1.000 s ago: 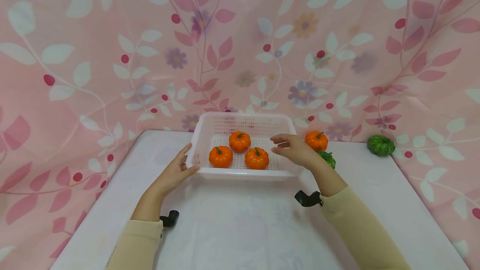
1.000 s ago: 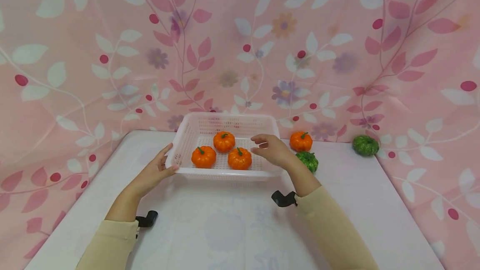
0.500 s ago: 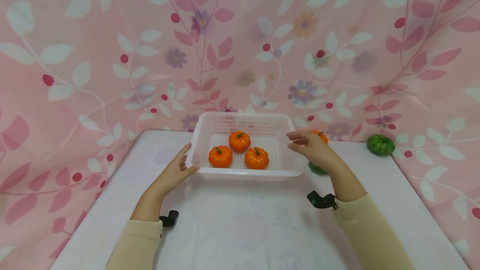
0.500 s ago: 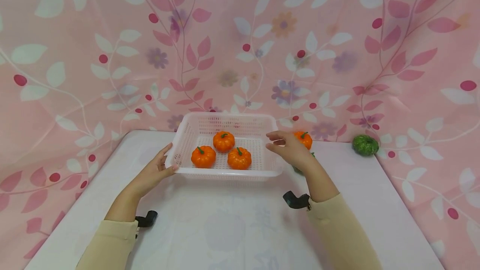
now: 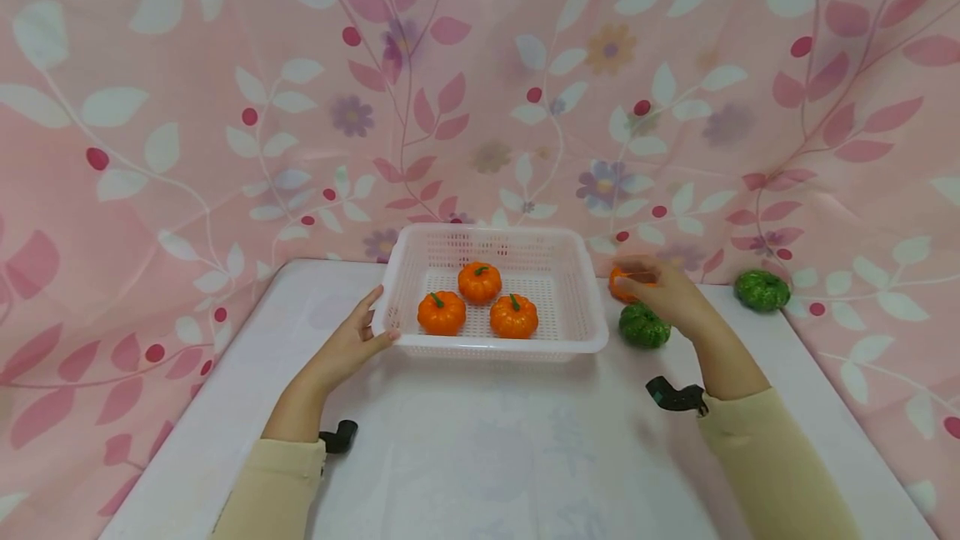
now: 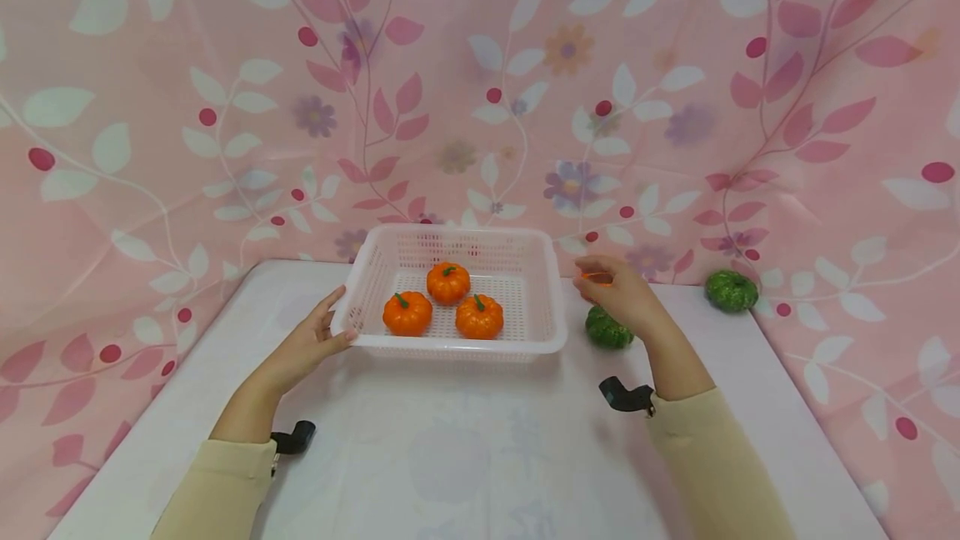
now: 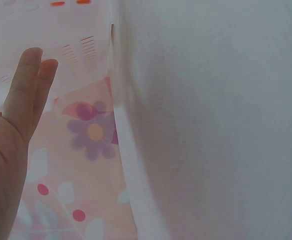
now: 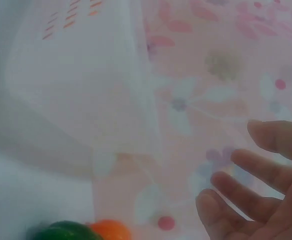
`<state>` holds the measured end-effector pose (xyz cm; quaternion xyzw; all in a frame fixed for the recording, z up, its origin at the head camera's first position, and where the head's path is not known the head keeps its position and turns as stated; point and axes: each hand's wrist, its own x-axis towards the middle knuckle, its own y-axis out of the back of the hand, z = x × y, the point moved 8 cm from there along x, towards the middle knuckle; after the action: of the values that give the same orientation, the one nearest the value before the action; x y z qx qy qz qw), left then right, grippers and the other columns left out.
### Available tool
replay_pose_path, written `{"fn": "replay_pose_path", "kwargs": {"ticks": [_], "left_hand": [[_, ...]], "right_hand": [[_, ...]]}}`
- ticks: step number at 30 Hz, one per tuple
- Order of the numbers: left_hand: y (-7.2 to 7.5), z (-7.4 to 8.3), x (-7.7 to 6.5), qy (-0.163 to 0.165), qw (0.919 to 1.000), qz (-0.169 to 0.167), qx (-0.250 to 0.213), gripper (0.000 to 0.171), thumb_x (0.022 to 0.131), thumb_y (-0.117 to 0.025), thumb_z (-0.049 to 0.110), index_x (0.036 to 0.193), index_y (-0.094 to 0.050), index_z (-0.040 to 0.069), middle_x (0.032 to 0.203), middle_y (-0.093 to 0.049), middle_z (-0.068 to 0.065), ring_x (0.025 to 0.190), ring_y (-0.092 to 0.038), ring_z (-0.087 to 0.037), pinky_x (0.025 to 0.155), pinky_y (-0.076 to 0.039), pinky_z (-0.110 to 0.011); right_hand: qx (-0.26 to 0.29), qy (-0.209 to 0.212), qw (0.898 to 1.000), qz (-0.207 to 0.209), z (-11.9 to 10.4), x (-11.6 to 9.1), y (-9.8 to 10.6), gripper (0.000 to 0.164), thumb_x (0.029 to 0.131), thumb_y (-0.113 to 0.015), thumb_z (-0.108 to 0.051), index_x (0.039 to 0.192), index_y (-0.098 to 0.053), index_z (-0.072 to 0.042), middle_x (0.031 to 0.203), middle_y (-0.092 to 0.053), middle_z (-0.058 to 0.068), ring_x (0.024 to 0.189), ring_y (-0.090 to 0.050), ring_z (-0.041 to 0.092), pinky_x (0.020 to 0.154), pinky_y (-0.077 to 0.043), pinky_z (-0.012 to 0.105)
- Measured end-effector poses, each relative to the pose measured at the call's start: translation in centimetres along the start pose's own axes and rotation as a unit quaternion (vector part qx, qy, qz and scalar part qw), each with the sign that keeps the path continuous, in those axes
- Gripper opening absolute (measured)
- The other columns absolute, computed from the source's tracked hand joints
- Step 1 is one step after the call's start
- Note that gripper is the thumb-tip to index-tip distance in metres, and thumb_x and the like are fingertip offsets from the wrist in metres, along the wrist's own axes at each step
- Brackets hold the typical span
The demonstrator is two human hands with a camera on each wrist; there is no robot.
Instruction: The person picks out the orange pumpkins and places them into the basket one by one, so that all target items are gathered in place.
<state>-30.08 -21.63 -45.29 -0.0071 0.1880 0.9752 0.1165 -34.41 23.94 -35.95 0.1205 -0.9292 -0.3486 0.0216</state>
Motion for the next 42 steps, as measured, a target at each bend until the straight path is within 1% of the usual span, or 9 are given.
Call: {"fn": "replay_pose_path", "kwargs": {"ticks": [5,8,12,17,22,26,30,35,42], "left_hand": [[-0.1,0.2,0.0,-0.002,1.0,-0.002,-0.008,0.095,0.095,-0.071,0.031,0.163,-0.004,0.026,0.161,-0.014,-0.032,0.138,-0.041,-0.044,0.11,-0.035,-0.059],[-0.2,0.1,0.0,-0.002,0.9999,-0.003,-0.01,0.095,0.095,-0.071,0.031,0.163,-0.005,0.025,0.161,-0.014,-0.031,0.137,-0.041,-0.043,0.11,-0.035,-0.058],[-0.2,-0.1,0.1,0.001,1.0,-0.002,-0.007,0.095,0.094,-0.072,0.033,0.162,-0.006,0.027,0.161,-0.013,-0.031,0.14,-0.038,-0.043,0.111,-0.033,-0.057],[-0.1,-0.1,0.0,0.004,1.0,0.001,0.004,0.092,0.096,-0.069,0.028,0.163,-0.005,0.026,0.16,-0.012,-0.034,0.14,-0.035,-0.047,0.111,-0.032,-0.059],[0.0,0.0,-0.1,0.005,0.9999,0.002,0.011,0.092,0.097,-0.069,0.031,0.163,-0.005,0.026,0.16,-0.011,-0.035,0.142,-0.032,-0.048,0.111,-0.031,-0.06],[0.1,0.1,0.0,0.001,1.0,0.001,0.009,0.092,0.097,-0.069,0.03,0.163,-0.005,0.025,0.159,-0.011,-0.036,0.141,-0.034,-0.048,0.11,-0.032,-0.06],[0.1,0.1,0.2,-0.003,0.9999,0.003,0.009,0.09,0.097,-0.068,0.026,0.163,-0.006,0.024,0.159,-0.015,-0.035,0.137,-0.041,-0.045,0.109,-0.035,-0.059],[-0.1,0.2,0.3,-0.008,1.0,0.0,-0.003,0.091,0.097,-0.069,0.024,0.163,-0.006,0.022,0.157,-0.025,-0.033,0.129,-0.05,-0.041,0.107,-0.039,-0.056],[0.0,0.0,0.2,0.0,1.0,0.0,0.004,0.093,0.096,-0.07,0.031,0.163,-0.006,0.025,0.158,-0.017,-0.035,0.136,-0.042,-0.045,0.109,-0.035,-0.059]], "right_hand": [[-0.002,-0.008,1.0,0.007,1.8,0.4,1.0,0.055,0.103,-0.057,-0.036,0.146,-0.047,-0.003,0.144,-0.049,0.025,0.132,-0.044,0.045,0.106,-0.037,0.065],[-0.006,-0.016,1.0,0.012,2.7,0.5,1.7,0.058,0.103,-0.056,-0.039,0.146,-0.047,-0.002,0.145,-0.048,0.026,0.133,-0.044,0.046,0.106,-0.035,0.066],[-0.016,-0.034,0.999,0.016,3.8,0.6,2.5,0.065,0.102,-0.054,-0.046,0.148,-0.044,-0.002,0.147,-0.045,0.027,0.132,-0.043,0.047,0.106,-0.033,0.068],[-0.017,-0.044,0.999,0.02,5.3,0.9,3.2,0.065,0.103,-0.053,-0.043,0.148,-0.042,0.002,0.147,-0.044,0.028,0.13,-0.045,0.047,0.106,-0.036,0.065],[-0.013,-0.052,0.998,0.021,6.7,1.5,3.4,0.062,0.104,-0.053,-0.04,0.148,-0.042,0.002,0.144,-0.046,0.029,0.128,-0.046,0.047,0.106,-0.038,0.063],[-0.008,-0.047,0.999,0.022,8.0,2.3,3.6,0.057,0.105,-0.053,-0.034,0.147,-0.042,0.003,0.143,-0.046,0.03,0.126,-0.048,0.047,0.106,-0.039,0.062],[-0.008,-0.04,0.999,0.027,9.1,3.1,3.9,0.054,0.105,-0.054,-0.029,0.146,-0.044,0.004,0.141,-0.048,0.031,0.124,-0.05,0.047,0.105,-0.041,0.06],[-0.006,-0.04,0.999,0.029,10.5,3.9,3.7,0.054,0.103,-0.058,-0.023,0.146,-0.043,0.006,0.143,-0.045,0.033,0.129,-0.045,0.049,0.106,-0.037,0.062],[0.018,-0.045,0.998,0.041,12.5,5.1,2.7,0.057,0.101,-0.062,-0.021,0.145,-0.042,0.008,0.146,-0.039,0.032,0.133,-0.04,0.05,0.108,-0.037,0.061]]}}
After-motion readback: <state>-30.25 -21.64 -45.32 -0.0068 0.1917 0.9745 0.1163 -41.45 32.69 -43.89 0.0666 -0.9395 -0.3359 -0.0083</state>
